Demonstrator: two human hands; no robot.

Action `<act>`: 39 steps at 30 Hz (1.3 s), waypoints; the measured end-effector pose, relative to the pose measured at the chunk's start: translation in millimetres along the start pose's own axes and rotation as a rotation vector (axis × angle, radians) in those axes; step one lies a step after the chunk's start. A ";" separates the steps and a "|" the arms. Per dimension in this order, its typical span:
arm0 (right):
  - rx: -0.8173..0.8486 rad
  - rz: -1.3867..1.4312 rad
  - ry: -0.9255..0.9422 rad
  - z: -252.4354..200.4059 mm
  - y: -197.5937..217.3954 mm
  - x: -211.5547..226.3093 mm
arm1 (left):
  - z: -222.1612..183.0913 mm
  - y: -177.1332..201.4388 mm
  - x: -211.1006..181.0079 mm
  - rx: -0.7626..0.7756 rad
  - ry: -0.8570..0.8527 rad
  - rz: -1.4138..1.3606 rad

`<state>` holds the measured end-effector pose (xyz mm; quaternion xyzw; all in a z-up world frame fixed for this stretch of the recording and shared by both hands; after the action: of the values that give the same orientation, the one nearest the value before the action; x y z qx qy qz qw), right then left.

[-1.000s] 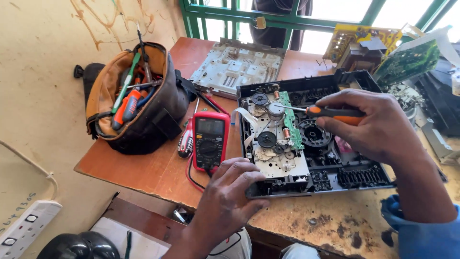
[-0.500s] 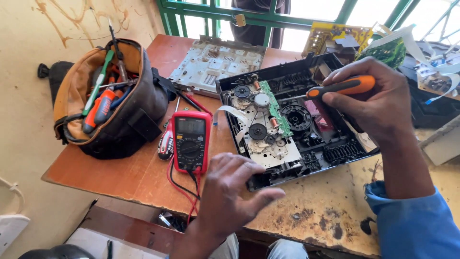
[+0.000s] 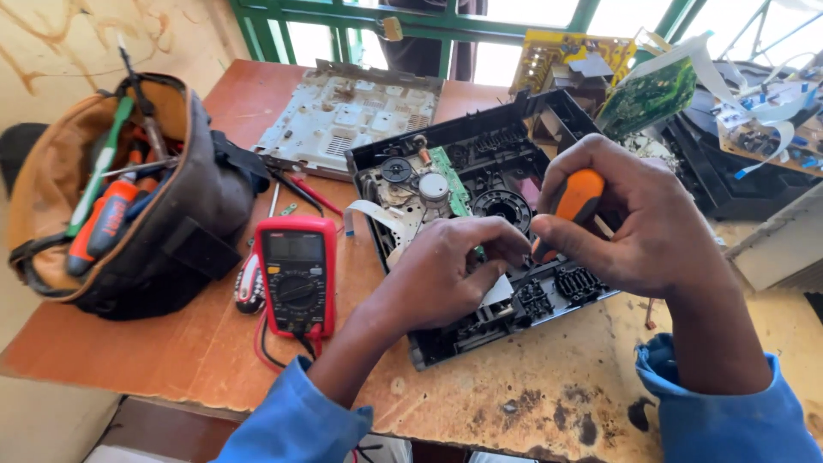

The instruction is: Disassembling and inspecting the internal components of a cassette tape player using a screwdriver and a multimeter.

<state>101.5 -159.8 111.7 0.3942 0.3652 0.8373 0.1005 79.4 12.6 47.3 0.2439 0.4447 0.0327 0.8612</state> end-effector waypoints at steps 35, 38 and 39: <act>0.028 -0.244 0.195 -4.0 -9.8 16.9 | -7.5 -14.1 11.9 0.061 -0.166 0.283; 0.071 -0.312 0.253 -5.5 -13.4 26.9 | -10.4 -18.6 16.3 0.083 -0.181 0.311; 0.082 -0.388 0.255 -5.8 -14.5 30.3 | -11.1 -20.3 18.5 0.092 -0.184 0.336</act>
<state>75.2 -138.7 117.0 0.2114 0.4775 0.8299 0.1963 78.6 4.2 18.9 0.3556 0.3182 0.1331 0.8687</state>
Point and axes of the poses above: each hand's wrist, its own z-axis towards the middle knuckle, its own y-axis out of the back of the hand, x = y × z, the point moved 4 cm from there along z, towards the middle knuckle, and after that the axes turned 1 degree about -y, right-handed, at the moved point
